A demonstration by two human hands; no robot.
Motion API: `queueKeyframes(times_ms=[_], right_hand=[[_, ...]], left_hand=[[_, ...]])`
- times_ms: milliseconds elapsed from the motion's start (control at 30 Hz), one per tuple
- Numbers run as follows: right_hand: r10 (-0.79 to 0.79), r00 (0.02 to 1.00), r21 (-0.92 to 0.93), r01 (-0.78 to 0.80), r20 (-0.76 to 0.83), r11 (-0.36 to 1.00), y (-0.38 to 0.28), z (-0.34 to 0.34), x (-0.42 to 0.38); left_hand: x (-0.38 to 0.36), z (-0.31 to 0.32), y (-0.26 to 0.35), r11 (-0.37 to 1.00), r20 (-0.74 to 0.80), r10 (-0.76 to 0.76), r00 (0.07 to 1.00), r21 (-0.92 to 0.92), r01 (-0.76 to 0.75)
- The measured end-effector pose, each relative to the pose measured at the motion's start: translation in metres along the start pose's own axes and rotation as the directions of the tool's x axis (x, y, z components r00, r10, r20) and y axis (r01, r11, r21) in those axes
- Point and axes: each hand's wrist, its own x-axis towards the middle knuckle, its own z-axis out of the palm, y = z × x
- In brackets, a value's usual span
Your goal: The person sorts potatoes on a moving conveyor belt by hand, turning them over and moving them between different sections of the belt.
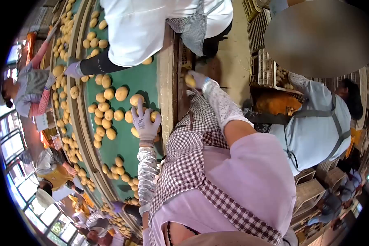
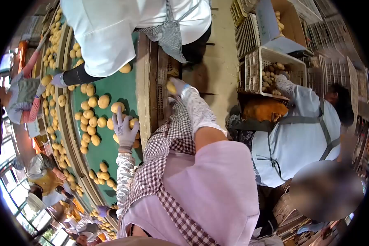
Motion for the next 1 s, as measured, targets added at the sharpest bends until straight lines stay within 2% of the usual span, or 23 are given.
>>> queueKeyframes(times_ms=[33, 100, 133, 200, 233, 300, 333, 367, 400, 433, 467, 500, 533, 567, 633, 667, 800, 833, 867, 900, 933, 967, 1000], right_hand=[[0.081, 0.996, 0.134, -0.077, -0.023, 0.988, -0.014, 0.009, 0.028], [0.003, 1.000, -0.096, -0.005, -0.025, 0.995, -0.027, 0.014, 0.069], [-0.071, 0.995, -0.271, 0.086, 0.063, 0.959, -0.036, 0.007, 0.077], [-0.208, 0.930, -0.548, 0.348, 0.302, 0.761, -0.043, -0.008, 0.069], [-0.231, 0.886, -0.576, 0.441, 0.403, 0.688, -0.046, -0.023, 0.052], [0.015, 0.850, -0.413, 0.239, 0.526, 0.879, -0.069, -0.059, -0.006], [0.232, 0.482, -0.234, -0.057, 0.845, 0.971, -0.079, -0.076, 0.003], [0.146, 0.460, 0.057, -0.399, 0.876, 0.915, -0.192, -0.124, -0.027], [0.047, 0.519, 0.214, -0.431, 0.853, 0.876, -0.220, -0.124, -0.035], [-0.044, 0.584, 0.370, -0.452, 0.810, 0.811, -0.237, -0.117, -0.029], [-0.113, 0.758, 0.446, -0.249, 0.642, 0.860, -0.257, -0.088, -0.024], [-0.210, 0.878, 0.484, -0.028, 0.430, 0.875, -0.274, -0.056, -0.023], [-0.265, 0.902, 0.460, 0.086, 0.341, 0.884, -0.284, -0.020, -0.014], [-0.298, 0.878, 0.450, 0.109, 0.374, 0.887, -0.285, 0.017, -0.004], [-0.321, 0.901, 0.406, 0.187, 0.291, 0.894, -0.288, 0.075, 0.025], [-0.338, 0.899, 0.520, 0.155, 0.278, 0.840, -0.303, 0.094, 0.030], [-0.437, 0.786, 0.597, 0.110, 0.437, 0.795, -0.358, 0.188, -0.029], [-0.447, 0.760, 0.596, 0.099, 0.471, 0.797, -0.374, 0.213, -0.057], [-0.466, 0.675, 0.562, 0.091, 0.572, 0.822, -0.383, 0.238, -0.079], [-0.476, 0.577, 0.526, 0.092, 0.664, 0.845, -0.392, 0.262, -0.100], [-0.611, 0.484, 0.546, 0.286, 0.627, 0.787, -0.395, 0.292, -0.124], [-0.725, 0.363, 0.563, 0.462, 0.585, 0.685, -0.393, 0.318, -0.146], [-0.688, 0.295, 0.633, 0.269, 0.663, 0.726, -0.407, 0.319, -0.173]], left_hand=[[-0.006, -0.002, 0.004, 0.999, -0.010, 0.012, 1.000, -0.032, -0.012], [-0.024, -0.008, 0.019, 0.998, -0.032, -0.048, 0.998, -0.034, 0.046], [-0.029, -0.013, 0.025, 0.996, -0.053, -0.087, 0.995, -0.023, 0.086], [-0.048, -0.013, 0.024, 0.990, -0.121, -0.143, 0.982, -0.020, 0.142], [-0.059, -0.009, 0.020, 0.993, -0.200, -0.118, 0.973, -0.003, 0.120], [-0.082, -0.016, 0.024, 0.974, -0.217, -0.219, 0.951, 0.007, 0.226], [-0.093, -0.014, 0.019, 0.972, -0.238, -0.230, 0.944, -0.006, 0.235], [-0.098, -0.014, 0.018, 0.966, -0.252, -0.252, 0.934, -0.016, 0.256], [-0.105, -0.015, 0.016, 0.968, -0.285, -0.248, 0.926, -0.033, 0.249], [-0.105, -0.017, 0.017, 0.958, -0.242, -0.283, 0.928, -0.019, 0.287], [-0.111, -0.004, 0.008, 0.963, -0.266, -0.265, 0.927, -0.021, 0.269], [-0.116, -0.004, 0.008, 0.955, -0.258, -0.287, 0.922, 0.000, 0.297], [-0.121, 0.001, 0.006, 0.953, -0.255, -0.288, 0.923, 0.019, 0.302], [-0.129, 0.005, -0.001, 0.954, -0.251, -0.280, 0.927, 0.038, 0.298], [-0.142, 0.001, -0.007, 0.934, -0.236, -0.333, 0.913, 0.050, 0.353], [-0.154, 0.002, -0.008, 0.936, -0.211, -0.330, 0.920, 0.057, 0.348], [-0.220, -0.008, -0.023, 0.863, -0.322, -0.505, 0.801, -0.164, 0.478], [-0.237, -0.008, -0.029, 0.842, -0.308, -0.536, 0.786, -0.129, 0.524], [-0.259, -0.006, -0.033, 0.822, -0.300, -0.561, 0.772, -0.088, 0.563], [-0.282, -0.011, -0.039, 0.745, -0.260, -0.656, 0.709, -0.068, 0.664], [-0.310, -0.022, -0.046, 0.653, -0.216, -0.745, 0.631, -0.044, 0.756], [-0.347, -0.031, -0.055, 0.623, -0.296, -0.748, 0.594, -0.007, 0.782], [-0.387, -0.031, -0.063, 0.588, -0.310, -0.782, 0.542, -0.075, 0.805]])
